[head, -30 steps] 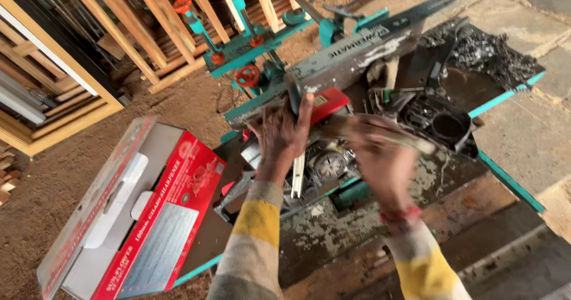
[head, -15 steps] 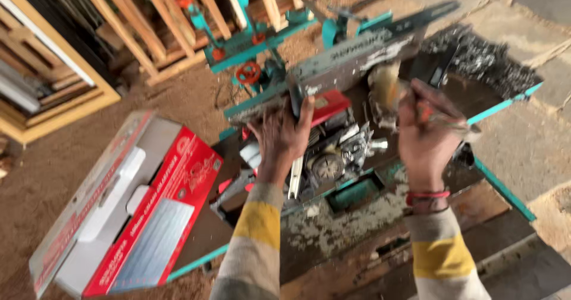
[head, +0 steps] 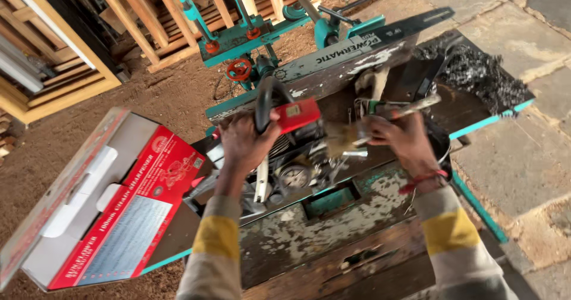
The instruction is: The person cleans a red and black chainsaw using a brush and a T-handle wrench. They scrub the engine casing, air filter area, and handle with the brush, then use the wrench to clean crevices and remove debris from the tool's components.
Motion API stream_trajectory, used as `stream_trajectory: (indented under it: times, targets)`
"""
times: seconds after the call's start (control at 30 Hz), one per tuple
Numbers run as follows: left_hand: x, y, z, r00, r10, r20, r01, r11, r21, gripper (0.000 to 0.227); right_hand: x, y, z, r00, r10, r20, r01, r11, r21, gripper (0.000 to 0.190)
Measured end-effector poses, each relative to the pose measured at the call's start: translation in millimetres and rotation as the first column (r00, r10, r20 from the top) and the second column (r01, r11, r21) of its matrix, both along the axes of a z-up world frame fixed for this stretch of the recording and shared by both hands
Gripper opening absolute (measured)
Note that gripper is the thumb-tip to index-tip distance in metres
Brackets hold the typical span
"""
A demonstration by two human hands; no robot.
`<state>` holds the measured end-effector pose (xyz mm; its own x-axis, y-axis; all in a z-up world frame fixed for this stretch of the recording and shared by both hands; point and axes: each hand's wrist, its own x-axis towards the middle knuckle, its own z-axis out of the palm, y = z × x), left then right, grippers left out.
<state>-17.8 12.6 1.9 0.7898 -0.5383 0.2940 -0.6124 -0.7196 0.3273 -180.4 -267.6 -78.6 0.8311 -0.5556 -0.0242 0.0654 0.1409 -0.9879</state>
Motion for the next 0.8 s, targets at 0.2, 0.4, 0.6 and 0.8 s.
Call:
stream_trajectory:
  times: [0.2, 0.4, 0.6, 0.8]
  targets:
    - [-25.8, 32.7, 2.7, 0.896, -0.444, 0.024, 0.438, 0.871, -0.224, 0.029, -40.8, -26.7, -46.3, 0.911, 0.052, 0.409, -0.077, 0.996, 0.044, 0.042]
    - [-77.1, 67.7, -7.8, 0.936, -0.349, -0.046, 0.324, 0.904, -0.28, 0.021, -82.4, 19.2, -104.9, 0.847, 0.492, -0.204, -0.519, 0.847, -0.111, 0.056]
    - [-121.8, 74.0, -18.1, 0.997, -0.079, -0.007, 0.074, 0.962, -0.262, 0.016, -96.1, 70.4, -120.0, 0.777, 0.247, 0.578, -0.558, 0.696, 0.452, 0.039]
    - [-138.6, 18.3, 10.2, 0.963, 0.149, 0.224, -0.122, 0.984, -0.131, 0.035, -110.7, 85.0, -136.5, 0.783, 0.414, 0.465, -0.494, 0.868, 0.058, 0.031]
